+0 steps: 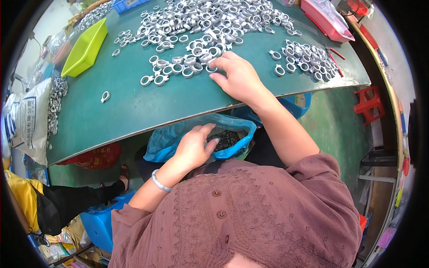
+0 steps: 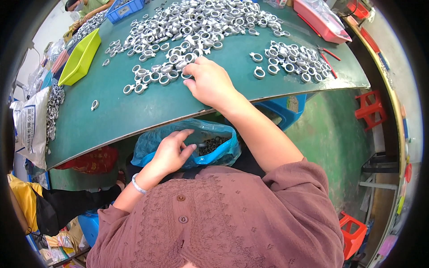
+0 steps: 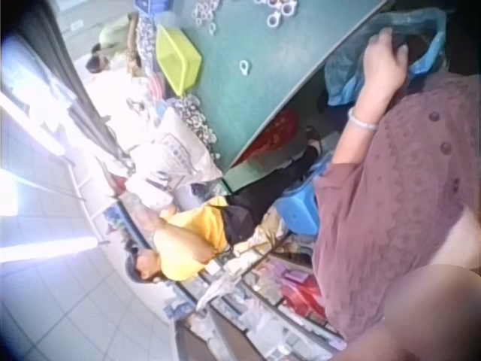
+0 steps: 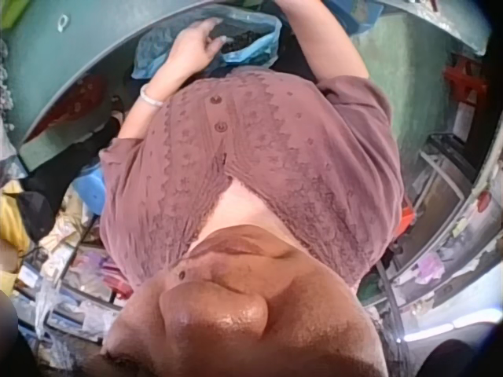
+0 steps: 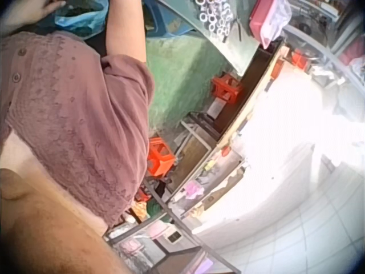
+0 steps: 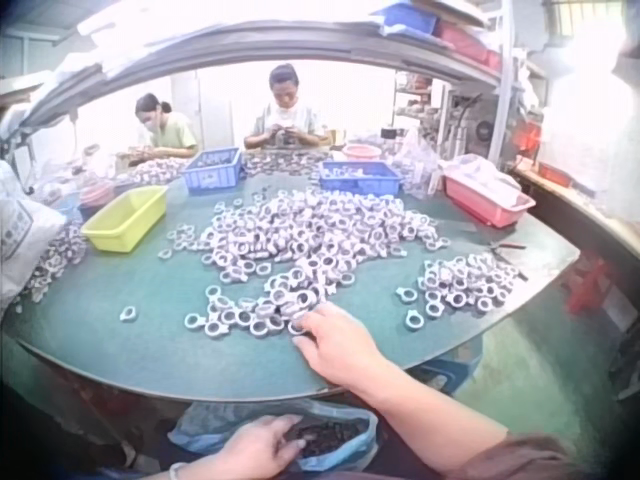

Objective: The person assembles small metal components by picking up individual metal rings and small black gaskets from a table and fitting them together by hand.

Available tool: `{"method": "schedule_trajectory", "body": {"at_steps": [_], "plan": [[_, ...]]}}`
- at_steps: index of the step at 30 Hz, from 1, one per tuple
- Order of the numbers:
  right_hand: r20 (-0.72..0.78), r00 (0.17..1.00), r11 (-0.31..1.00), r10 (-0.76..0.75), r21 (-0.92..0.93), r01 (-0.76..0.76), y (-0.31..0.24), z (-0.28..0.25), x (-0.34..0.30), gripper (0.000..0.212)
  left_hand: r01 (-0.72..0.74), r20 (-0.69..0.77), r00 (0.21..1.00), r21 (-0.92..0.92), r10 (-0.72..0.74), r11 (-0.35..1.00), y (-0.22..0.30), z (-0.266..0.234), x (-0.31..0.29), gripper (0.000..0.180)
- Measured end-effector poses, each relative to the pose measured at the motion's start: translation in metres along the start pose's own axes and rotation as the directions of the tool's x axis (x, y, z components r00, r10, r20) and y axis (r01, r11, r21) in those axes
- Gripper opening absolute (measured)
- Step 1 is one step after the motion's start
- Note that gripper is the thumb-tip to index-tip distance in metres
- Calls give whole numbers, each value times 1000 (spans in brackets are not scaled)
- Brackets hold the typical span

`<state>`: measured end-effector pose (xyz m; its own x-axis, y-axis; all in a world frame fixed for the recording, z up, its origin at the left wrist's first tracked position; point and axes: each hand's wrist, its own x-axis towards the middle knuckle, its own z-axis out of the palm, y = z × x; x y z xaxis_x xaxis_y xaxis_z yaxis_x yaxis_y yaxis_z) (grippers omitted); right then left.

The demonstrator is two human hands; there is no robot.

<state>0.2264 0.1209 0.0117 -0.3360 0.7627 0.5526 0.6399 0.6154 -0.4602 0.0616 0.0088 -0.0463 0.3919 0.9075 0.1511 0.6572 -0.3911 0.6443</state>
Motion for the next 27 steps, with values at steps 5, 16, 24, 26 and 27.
{"method": "schedule_trajectory", "body": {"at_steps": [5,16,24,26,27], "plan": [[87,996,999,-13,-41,16,-4,-3,-2,10,224,85,975,-426,-207,876,9,-17,2,28],[-99,953,903,-287,303,304,-46,-14,-45,14,179,160,966,-981,-201,78,27,-46,11,33],[-104,980,852,-172,483,201,-54,-19,-56,21,46,-14,977,-960,-212,275,25,-39,5,28],[-46,997,796,-70,600,83,-54,-20,-57,23,3,-83,977,-916,-198,402,25,-38,4,28],[-48,997,796,-68,600,83,-55,-20,-58,23,-11,-102,976,-908,-194,419,25,-38,4,27]]}}
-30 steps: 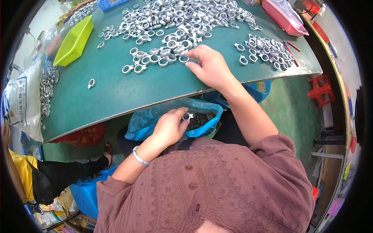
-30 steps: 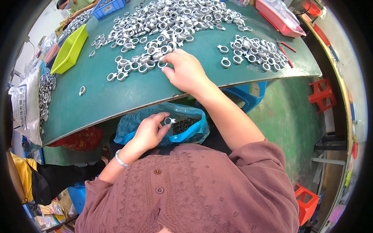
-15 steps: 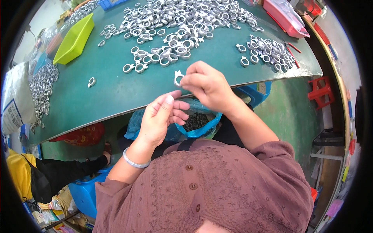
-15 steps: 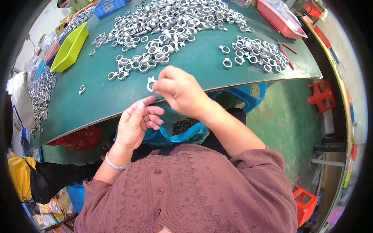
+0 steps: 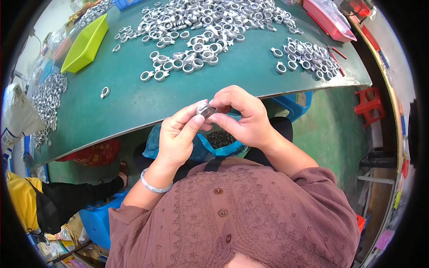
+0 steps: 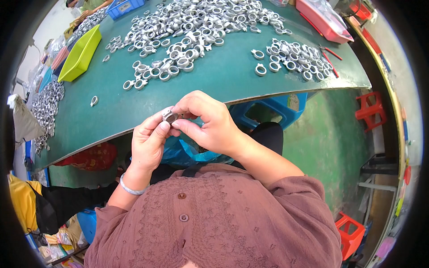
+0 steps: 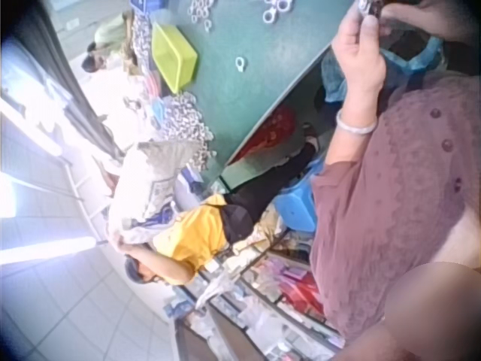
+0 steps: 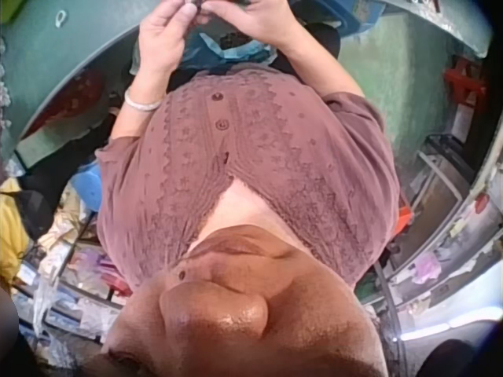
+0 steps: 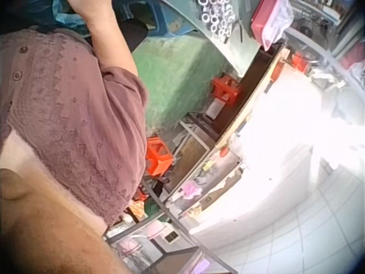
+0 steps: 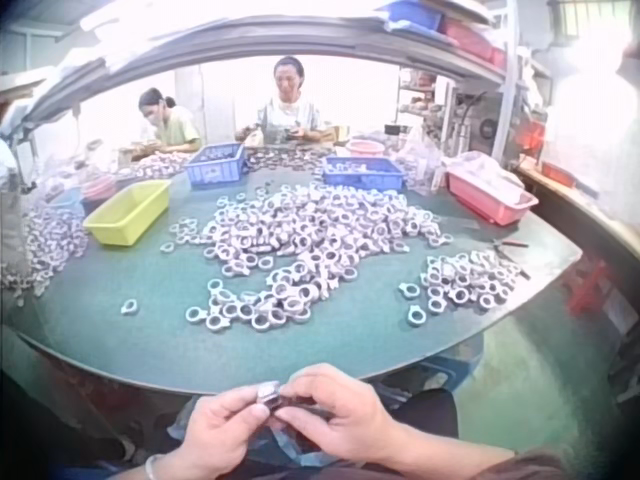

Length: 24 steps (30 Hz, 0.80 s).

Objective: The person assembles small metal components by picking up individual metal rings and small black gaskets from a table and fitting them together by hand.

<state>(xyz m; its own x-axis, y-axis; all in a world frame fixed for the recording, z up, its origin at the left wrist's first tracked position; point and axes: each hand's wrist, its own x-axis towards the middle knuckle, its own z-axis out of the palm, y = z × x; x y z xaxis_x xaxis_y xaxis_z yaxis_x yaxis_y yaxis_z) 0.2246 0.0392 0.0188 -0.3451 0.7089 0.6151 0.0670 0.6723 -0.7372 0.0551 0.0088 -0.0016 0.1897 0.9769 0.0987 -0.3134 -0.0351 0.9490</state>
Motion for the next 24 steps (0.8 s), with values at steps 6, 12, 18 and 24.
{"method": "schedule_trajectory", "body": {"at_steps": [6,12,18,24], "plan": [[-28,999,999,24,43,-23,1,3,0,21,-46,3,999,45,46,998,-1,0,0,28],[-30,999,999,22,26,-21,-1,2,1,21,-51,17,999,32,51,998,-3,-1,1,28],[-20,998,998,67,22,-67,-1,2,0,18,1,9,1000,-24,-1,1000,-1,2,-1,27],[-16,995,994,101,52,-100,-2,2,1,16,67,18,998,-56,-66,996,1,2,-1,27]]}}
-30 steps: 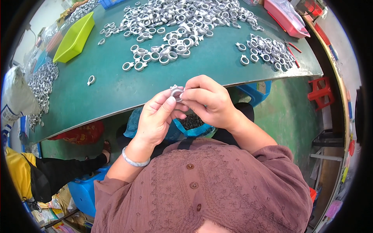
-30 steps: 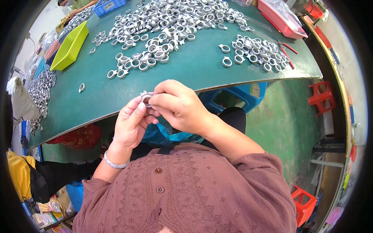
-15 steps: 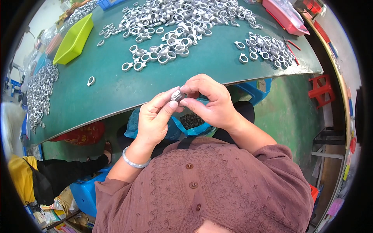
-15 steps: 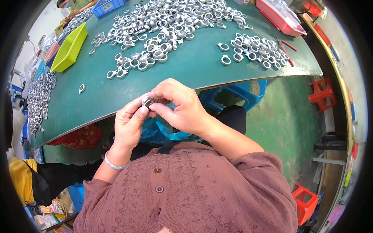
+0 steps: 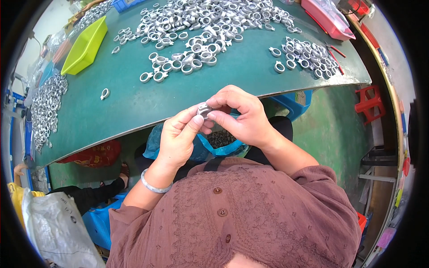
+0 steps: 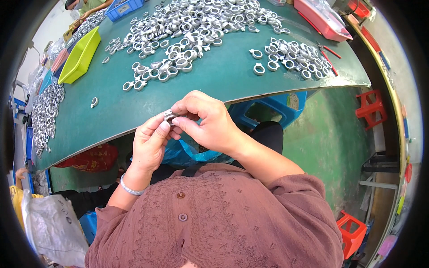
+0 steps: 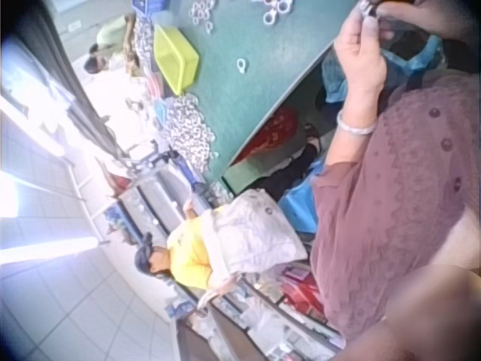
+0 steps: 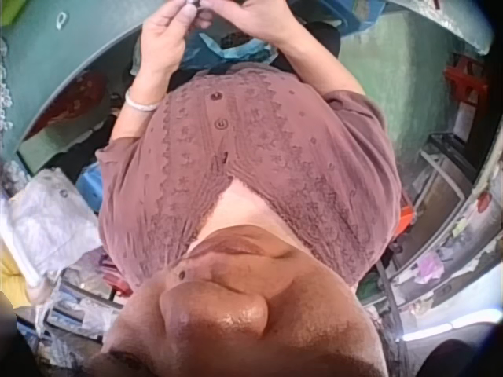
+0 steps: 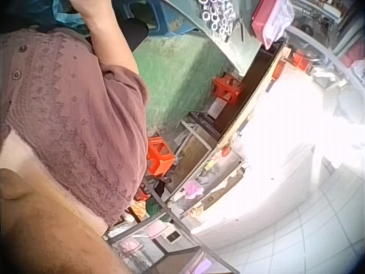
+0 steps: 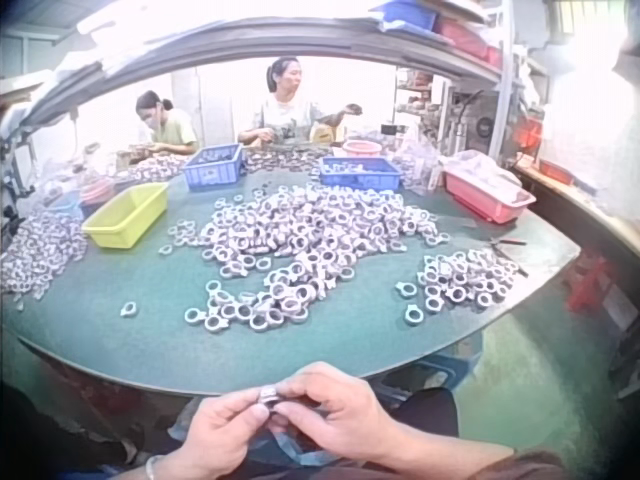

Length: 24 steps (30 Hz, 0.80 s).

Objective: The person assembles small metal components by picking up individual metal rings and small black gaskets from a table and fitting them together by hand.

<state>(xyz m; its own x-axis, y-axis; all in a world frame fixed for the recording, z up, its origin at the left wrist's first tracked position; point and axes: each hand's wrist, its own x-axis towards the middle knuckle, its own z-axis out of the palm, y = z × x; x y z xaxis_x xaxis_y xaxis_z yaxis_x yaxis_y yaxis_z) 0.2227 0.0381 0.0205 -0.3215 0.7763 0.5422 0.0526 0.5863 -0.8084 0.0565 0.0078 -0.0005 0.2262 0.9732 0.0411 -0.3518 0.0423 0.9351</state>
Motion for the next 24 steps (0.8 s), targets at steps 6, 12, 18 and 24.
{"method": "schedule_trajectory", "body": {"at_steps": [6,12,18,24], "plan": [[1,1000,999,24,30,-24,2,0,0,15,6,-9,1000,16,-6,1000,1,0,0,28],[0,992,983,128,136,-127,5,2,-2,12,-59,-23,998,137,63,989,2,1,0,25],[17,971,950,240,204,-238,7,2,-3,8,-133,-27,989,256,144,958,2,3,0,25],[33,938,893,346,297,-339,3,1,-2,9,-181,-13,981,329,196,927,2,6,0,24]]}}
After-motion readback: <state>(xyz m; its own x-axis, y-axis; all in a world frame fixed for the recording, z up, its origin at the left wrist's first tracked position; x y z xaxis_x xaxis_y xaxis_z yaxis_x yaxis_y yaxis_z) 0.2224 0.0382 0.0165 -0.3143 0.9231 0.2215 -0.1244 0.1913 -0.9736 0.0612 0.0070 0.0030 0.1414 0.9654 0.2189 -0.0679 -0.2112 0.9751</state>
